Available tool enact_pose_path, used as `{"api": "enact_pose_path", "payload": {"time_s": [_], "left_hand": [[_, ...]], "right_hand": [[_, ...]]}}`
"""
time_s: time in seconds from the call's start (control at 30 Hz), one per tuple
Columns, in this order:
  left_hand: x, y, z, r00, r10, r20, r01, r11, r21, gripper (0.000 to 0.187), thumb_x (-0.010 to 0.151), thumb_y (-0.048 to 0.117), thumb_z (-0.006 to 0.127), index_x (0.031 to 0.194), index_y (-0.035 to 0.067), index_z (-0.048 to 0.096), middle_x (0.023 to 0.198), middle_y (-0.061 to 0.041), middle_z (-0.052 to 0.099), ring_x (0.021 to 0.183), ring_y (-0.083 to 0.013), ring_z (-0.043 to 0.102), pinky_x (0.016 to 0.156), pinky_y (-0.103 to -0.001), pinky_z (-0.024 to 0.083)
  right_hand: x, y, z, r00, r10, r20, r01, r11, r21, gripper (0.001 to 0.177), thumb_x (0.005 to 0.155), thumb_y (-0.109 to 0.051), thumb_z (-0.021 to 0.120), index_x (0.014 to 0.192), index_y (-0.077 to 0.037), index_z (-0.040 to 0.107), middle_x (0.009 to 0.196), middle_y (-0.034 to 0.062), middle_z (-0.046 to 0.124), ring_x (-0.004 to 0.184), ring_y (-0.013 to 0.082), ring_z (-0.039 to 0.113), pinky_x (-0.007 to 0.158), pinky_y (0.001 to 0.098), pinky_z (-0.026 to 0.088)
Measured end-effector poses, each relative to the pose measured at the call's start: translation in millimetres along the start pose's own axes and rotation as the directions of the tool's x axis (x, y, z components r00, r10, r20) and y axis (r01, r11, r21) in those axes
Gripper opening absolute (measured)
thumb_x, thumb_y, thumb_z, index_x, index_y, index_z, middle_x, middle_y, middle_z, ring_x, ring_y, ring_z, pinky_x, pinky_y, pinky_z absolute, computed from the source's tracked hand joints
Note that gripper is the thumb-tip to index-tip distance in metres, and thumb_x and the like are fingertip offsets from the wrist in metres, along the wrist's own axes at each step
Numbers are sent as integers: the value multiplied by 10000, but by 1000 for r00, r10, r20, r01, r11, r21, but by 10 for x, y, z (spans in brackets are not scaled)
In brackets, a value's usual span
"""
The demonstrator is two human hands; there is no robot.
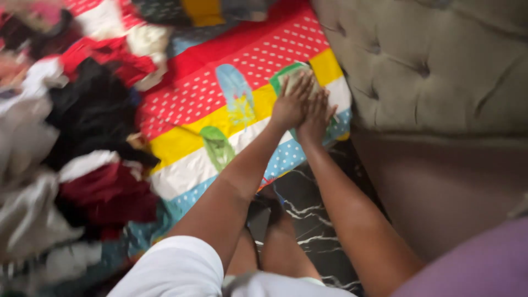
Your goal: The person is folding various items of clothing from a pile on a bed.
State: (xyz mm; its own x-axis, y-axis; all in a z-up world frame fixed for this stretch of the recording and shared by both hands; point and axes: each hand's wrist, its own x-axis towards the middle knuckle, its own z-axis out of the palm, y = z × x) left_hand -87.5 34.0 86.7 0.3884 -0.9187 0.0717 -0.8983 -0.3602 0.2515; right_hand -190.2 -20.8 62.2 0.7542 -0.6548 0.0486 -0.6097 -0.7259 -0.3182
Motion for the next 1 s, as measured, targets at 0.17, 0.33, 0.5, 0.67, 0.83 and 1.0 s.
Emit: {"api": "enact_pose_path", "payload": {"time_s": [0.17,0.33,0.5,0.67,0.83,1.0], "left_hand": [[-454,-33,-247,945,-248,-211,236,968,-79,632,1033,352,450,1612,113,364,1717,-38,240,1595,-180,163,1302,-501,41],[-888,-555,-438,870,-433,-237,430,900,-66,638,1055,378,434,1622,105,325,1720,-34,189,1598,-175,129,1301,-512,36],[-1581,-1078,-680,769,-600,-222,618,786,14,689,1035,388,438,1632,83,281,1727,-60,121,1598,-210,71,1274,-538,11],[-2340,-1480,-708,633,-713,-303,737,674,-47,686,1036,377,453,1628,72,290,1736,-61,124,1607,-208,80,1287,-541,9],[-2931,-1694,-822,484,-803,-347,821,554,-139,676,1050,367,463,1626,56,297,1731,-61,132,1609,-220,95,1297,-540,37],[-3307,-1871,-718,440,-778,-450,800,567,-198,656,1070,311,450,1625,13,268,1728,-112,123,1608,-274,100,1312,-502,101]], "right_hand": [[-76,-273,-105,980,-196,-45,197,980,4,657,1121,-312,364,1644,20,143,1731,208,132,1618,321,53,1276,588,-33],[-9,-967,41,906,-420,-59,422,906,40,613,1146,-286,335,1649,8,143,1738,197,120,1623,335,54,1281,593,-30],[-165,-1800,322,845,-534,23,530,843,94,597,1153,-292,311,1645,13,161,1739,186,112,1628,305,46,1295,568,-26],[-475,-2528,536,744,-658,119,651,753,94,606,1135,-297,314,1630,31,189,1730,194,113,1615,297,33,1284,555,-27],[-737,-3067,696,637,-746,194,736,664,132,605,1124,-290,321,1628,32,227,1730,188,129,1613,290,36,1280,550,-23],[-940,-3419,722,541,-815,206,818,567,95,612,1135,-302,321,1629,48,233,1739,197,134,1628,287,35,1294,541,-23]]}}
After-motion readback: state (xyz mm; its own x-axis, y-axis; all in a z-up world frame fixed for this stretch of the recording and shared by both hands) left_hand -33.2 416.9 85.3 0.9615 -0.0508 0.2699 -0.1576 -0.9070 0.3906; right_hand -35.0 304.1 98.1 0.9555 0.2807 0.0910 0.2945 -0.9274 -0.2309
